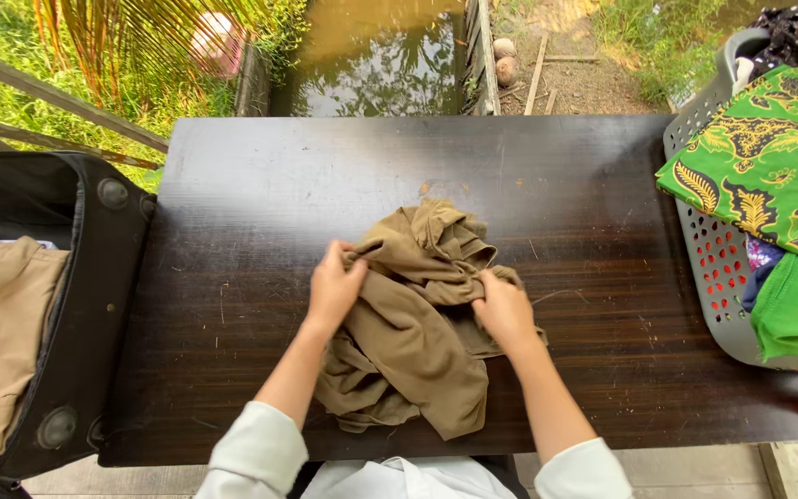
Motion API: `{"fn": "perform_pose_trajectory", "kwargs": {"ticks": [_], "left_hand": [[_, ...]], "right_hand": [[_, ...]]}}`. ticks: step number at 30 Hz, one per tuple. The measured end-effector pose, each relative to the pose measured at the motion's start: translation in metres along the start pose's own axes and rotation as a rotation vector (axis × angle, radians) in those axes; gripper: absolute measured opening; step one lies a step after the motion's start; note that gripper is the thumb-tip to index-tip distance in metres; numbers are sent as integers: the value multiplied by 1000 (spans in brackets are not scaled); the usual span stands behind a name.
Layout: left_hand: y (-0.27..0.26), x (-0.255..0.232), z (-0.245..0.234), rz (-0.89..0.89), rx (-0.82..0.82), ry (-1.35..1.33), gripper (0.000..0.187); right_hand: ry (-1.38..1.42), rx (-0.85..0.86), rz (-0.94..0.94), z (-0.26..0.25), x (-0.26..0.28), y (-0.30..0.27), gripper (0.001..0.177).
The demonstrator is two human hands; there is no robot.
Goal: The person folds a green t-shirt and a patterned green cloth on a dark table and places them into an open suitcase.
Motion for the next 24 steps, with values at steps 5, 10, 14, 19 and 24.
{"fn": "perform_pose_trajectory", "kwargs": {"ticks": [5,10,14,19,24], "left_hand": [[45,-26,-87,190,-128,-216,17],[70,-155,-150,582,-269,-110,21],[41,-252,-194,819,-269,-326,22],[-43,-257,-219,997,-244,-59,28],[-87,-152,-150,706,277,401,46]], "right_hand": [[125,-215,-64,-92,1,36,36],[88,-698,-427,-224,42,45,32],[33,-921,-515,-306,59,19,26],[-162,-860,-511,-298,52,-60,16],[-159,-92,-425,-159,34,-68,50]]}}
Point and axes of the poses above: each hand's wrist, its own y-axis towards the middle knuckle, its own z-axis out of the palm, x = y × z, the point moved 8 cm from there along y, towards the middle knuckle, and after that the axes turned 1 degree about y, right-handed, at the moved point
